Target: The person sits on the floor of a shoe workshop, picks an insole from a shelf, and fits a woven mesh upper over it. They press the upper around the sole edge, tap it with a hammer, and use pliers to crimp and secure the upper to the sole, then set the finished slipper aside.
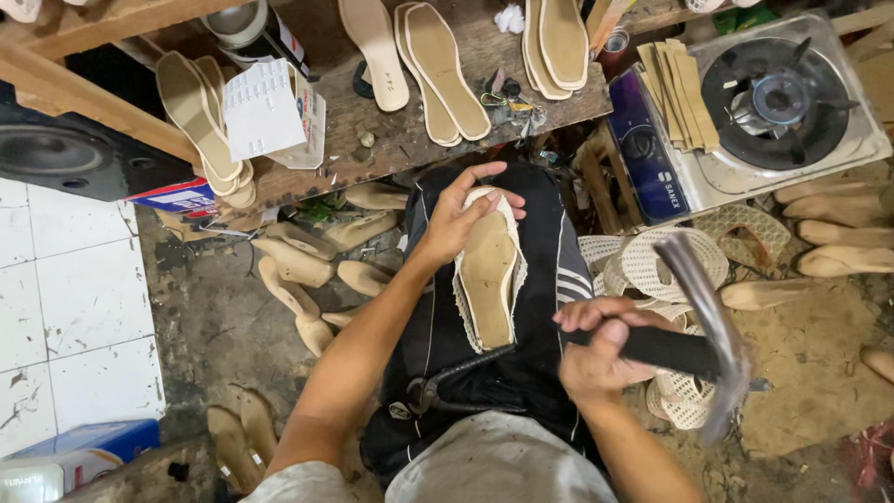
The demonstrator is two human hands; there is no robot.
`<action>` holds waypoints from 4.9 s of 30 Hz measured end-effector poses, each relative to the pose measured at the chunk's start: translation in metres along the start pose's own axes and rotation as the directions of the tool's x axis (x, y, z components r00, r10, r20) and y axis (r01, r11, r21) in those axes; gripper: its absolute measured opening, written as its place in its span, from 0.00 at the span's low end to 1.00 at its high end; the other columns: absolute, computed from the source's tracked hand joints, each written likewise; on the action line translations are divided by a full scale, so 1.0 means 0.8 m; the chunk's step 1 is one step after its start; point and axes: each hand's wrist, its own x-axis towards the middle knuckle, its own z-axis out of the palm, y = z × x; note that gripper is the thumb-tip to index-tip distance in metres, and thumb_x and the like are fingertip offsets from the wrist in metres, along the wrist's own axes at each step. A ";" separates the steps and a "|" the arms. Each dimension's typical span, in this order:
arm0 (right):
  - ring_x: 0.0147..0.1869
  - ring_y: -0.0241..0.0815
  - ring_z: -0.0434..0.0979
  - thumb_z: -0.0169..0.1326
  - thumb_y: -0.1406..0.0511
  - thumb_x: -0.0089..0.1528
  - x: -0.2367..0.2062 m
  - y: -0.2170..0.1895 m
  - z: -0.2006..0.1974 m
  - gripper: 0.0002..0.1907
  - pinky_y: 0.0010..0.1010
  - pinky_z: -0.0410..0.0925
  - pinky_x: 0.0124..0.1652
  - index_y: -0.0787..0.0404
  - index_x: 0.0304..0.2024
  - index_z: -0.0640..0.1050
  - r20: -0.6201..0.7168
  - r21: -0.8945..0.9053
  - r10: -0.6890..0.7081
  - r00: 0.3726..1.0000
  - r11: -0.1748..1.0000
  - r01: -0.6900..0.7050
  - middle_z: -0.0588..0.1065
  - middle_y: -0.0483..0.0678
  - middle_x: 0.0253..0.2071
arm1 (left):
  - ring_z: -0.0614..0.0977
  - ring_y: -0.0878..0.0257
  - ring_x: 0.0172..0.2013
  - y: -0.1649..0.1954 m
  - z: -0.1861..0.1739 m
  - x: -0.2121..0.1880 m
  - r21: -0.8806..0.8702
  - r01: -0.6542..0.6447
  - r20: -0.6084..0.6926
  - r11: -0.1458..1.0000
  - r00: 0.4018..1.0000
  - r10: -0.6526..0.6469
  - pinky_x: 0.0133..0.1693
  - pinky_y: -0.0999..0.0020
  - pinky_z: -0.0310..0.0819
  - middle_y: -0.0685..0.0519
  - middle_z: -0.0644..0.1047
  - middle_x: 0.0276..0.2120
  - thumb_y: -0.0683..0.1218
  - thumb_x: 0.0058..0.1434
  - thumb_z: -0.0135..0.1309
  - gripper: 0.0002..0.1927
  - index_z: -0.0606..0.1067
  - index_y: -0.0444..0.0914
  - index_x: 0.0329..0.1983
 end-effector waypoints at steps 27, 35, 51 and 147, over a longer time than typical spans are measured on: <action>0.24 0.34 0.72 0.51 0.63 0.73 0.037 0.015 0.022 0.12 0.28 0.68 0.29 0.66 0.38 0.72 0.133 -0.147 0.066 0.989 0.988 -0.046 0.72 0.45 0.26 | 0.84 0.48 0.48 -0.010 -0.007 -0.012 -0.109 -0.083 -0.038 0.991 0.996 0.080 0.51 0.56 0.80 0.36 0.79 0.49 0.40 0.67 0.44 0.32 0.51 0.38 0.74; 0.19 0.35 0.70 0.52 0.66 0.66 0.024 0.017 -0.001 0.08 0.26 0.65 0.22 0.64 0.45 0.71 0.150 -0.449 0.420 0.895 0.836 -0.317 0.71 0.46 0.20 | 0.84 0.46 0.47 -0.015 -0.006 -0.018 -0.317 0.080 0.095 0.945 0.994 -0.053 0.52 0.54 0.78 0.34 0.80 0.48 0.57 0.76 0.35 0.28 0.64 0.33 0.68; 0.24 0.38 0.72 0.53 0.65 0.69 0.029 -0.013 -0.027 0.10 0.30 0.70 0.28 0.67 0.43 0.69 0.175 -0.196 0.359 0.917 0.925 -0.325 0.71 0.49 0.23 | 0.80 0.52 0.45 -0.011 -0.005 -0.012 -0.453 0.214 0.188 0.865 0.972 -0.142 0.52 0.53 0.76 0.46 0.76 0.42 0.60 0.80 0.38 0.25 0.74 0.33 0.47; 0.39 0.64 0.78 0.61 0.58 0.63 0.282 0.210 0.098 0.17 0.52 0.69 0.37 0.65 0.46 0.78 0.740 -0.635 0.090 0.666 0.418 0.650 0.77 0.60 0.36 | 0.80 0.66 0.46 0.028 0.034 -0.131 0.012 0.022 -0.429 1.000 0.903 -0.015 0.49 0.68 0.77 0.52 0.80 0.47 0.43 0.65 0.60 0.22 0.72 0.31 0.61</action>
